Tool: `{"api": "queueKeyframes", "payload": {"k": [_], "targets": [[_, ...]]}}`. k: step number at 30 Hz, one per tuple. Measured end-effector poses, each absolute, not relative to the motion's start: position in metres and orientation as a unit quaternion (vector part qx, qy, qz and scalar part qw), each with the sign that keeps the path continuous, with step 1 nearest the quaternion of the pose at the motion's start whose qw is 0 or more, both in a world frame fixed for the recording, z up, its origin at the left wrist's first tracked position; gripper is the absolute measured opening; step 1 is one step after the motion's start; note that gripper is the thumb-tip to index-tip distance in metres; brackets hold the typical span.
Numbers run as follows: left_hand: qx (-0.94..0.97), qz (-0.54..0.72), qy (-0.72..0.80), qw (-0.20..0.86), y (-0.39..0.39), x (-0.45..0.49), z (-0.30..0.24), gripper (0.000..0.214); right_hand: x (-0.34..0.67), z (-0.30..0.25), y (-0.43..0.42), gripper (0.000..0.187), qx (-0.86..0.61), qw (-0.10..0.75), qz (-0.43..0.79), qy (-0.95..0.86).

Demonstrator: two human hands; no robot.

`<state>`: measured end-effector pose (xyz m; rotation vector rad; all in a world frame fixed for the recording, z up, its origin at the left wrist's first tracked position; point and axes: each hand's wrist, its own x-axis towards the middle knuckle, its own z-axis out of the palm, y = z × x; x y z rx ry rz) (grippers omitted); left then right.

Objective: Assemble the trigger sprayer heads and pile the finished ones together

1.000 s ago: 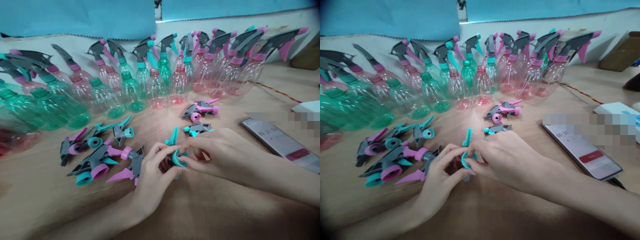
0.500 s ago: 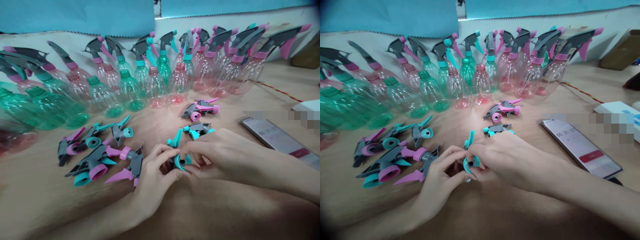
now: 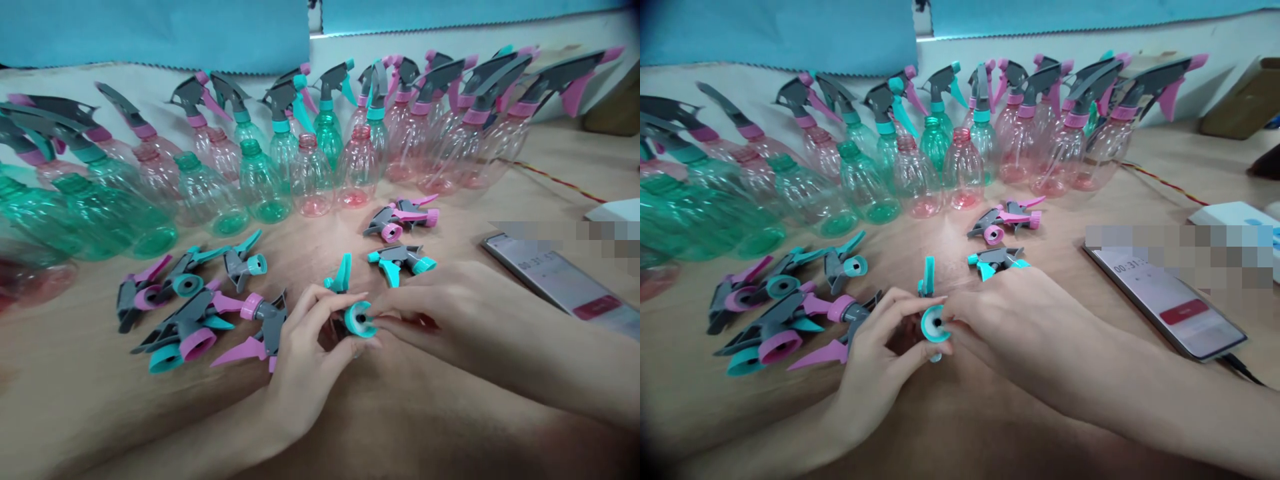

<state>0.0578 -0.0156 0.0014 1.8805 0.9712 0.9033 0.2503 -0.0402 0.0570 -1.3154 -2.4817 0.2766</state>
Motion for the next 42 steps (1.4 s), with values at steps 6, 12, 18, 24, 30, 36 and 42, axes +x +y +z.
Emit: {"api": "queueKeyframes", "payload": {"k": [6,12,18,24,30,36,42], "targets": [[0.75,0.344,0.416,0.383,-0.015,0.058,0.004,0.039,0.242,0.045,-0.037,0.019,-0.481,0.168,0.069,-0.858],[0.756,0.355,0.409,0.368,-0.017,0.058,0.004,0.038,0.234,0.035,-0.041,0.016,-0.545,0.219,0.163,-0.792],[0.764,0.353,0.399,0.364,-0.017,0.055,0.003,0.028,0.234,0.052,-0.044,0.015,-0.553,0.288,0.294,-0.725],[0.863,0.365,0.3,0.179,-0.022,0.045,0.031,0.024,0.247,0.075,-0.052,0.018,-0.489,0.31,0.168,-0.798],[0.88,0.304,0.359,-0.058,-0.005,-0.001,0.054,0.032,0.252,0.066,-0.048,0.013,-0.46,0.272,0.112,-0.838],[0.836,0.276,0.467,-0.084,0.008,-0.043,0.054,0.038,0.282,0.052,-0.031,0.02,-0.505,0.204,0.077,-0.835],[0.873,0.251,0.416,-0.041,0.0,-0.022,0.04,0.03,0.327,0.048,-0.032,0.025,-0.603,0.172,0.081,-0.774]]}}
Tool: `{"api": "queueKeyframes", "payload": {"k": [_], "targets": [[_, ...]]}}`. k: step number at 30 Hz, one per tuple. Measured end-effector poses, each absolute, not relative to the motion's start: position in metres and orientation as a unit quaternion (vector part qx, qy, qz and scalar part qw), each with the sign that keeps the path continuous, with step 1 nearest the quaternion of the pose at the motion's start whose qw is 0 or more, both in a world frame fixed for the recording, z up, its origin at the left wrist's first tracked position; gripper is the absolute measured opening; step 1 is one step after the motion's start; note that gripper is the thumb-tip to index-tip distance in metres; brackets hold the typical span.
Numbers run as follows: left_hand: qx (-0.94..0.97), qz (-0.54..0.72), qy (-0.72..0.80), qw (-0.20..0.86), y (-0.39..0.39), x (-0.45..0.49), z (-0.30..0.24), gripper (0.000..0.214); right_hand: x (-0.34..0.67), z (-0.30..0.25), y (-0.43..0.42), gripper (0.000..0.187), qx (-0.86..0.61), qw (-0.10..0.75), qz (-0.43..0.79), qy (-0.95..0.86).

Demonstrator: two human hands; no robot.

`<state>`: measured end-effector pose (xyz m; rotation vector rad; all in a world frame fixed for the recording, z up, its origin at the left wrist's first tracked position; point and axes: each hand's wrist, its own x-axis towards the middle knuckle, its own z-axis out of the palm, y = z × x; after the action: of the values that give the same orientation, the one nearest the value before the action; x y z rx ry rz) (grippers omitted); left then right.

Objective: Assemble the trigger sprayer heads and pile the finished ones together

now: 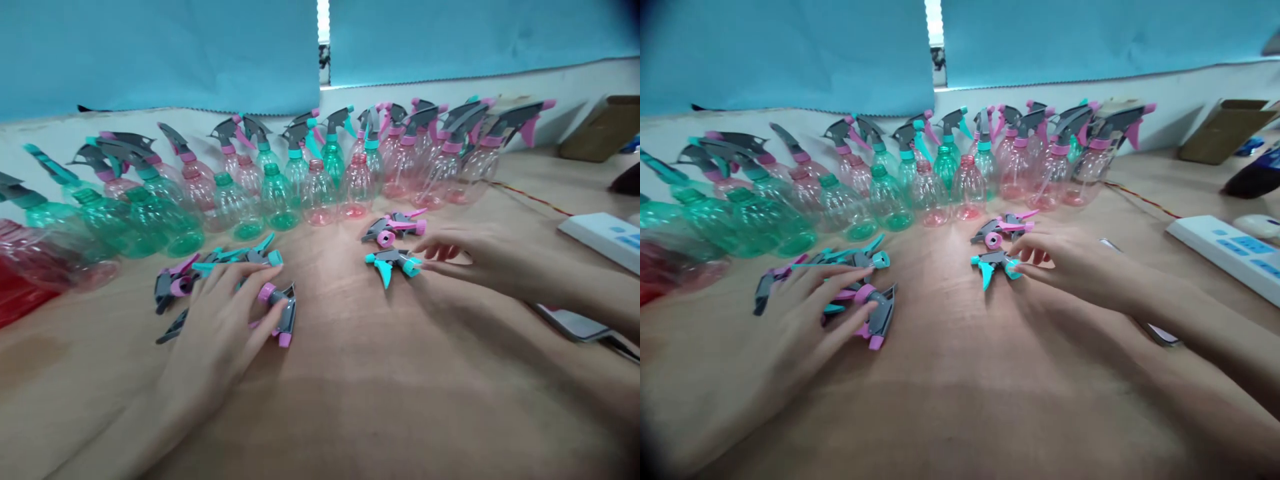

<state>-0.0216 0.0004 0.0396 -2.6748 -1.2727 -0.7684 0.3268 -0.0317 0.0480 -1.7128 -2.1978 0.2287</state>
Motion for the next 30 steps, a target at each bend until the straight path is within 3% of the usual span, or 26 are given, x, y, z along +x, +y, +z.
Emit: {"api": "queueKeyframes", "payload": {"k": [13,20,24,30], "targets": [[-0.942,-0.126,-0.299,-0.081,0.009,0.083,0.044,0.021,0.331,0.027,-0.021,0.051,-0.628,0.156,0.114,-0.754],[-0.938,-0.154,-0.269,-0.156,0.016,0.107,0.046,0.032,0.321,0.019,-0.013,0.023,-0.602,0.207,0.123,-0.761],[-0.916,-0.188,-0.291,-0.205,0.013,0.105,0.054,0.036,0.32,0.034,-0.02,0.031,-0.572,0.227,0.142,-0.776],[-0.911,-0.215,-0.298,-0.189,0.011,0.095,0.047,0.045,0.298,0.068,-0.042,0.036,-0.505,0.231,0.151,-0.818]]}}
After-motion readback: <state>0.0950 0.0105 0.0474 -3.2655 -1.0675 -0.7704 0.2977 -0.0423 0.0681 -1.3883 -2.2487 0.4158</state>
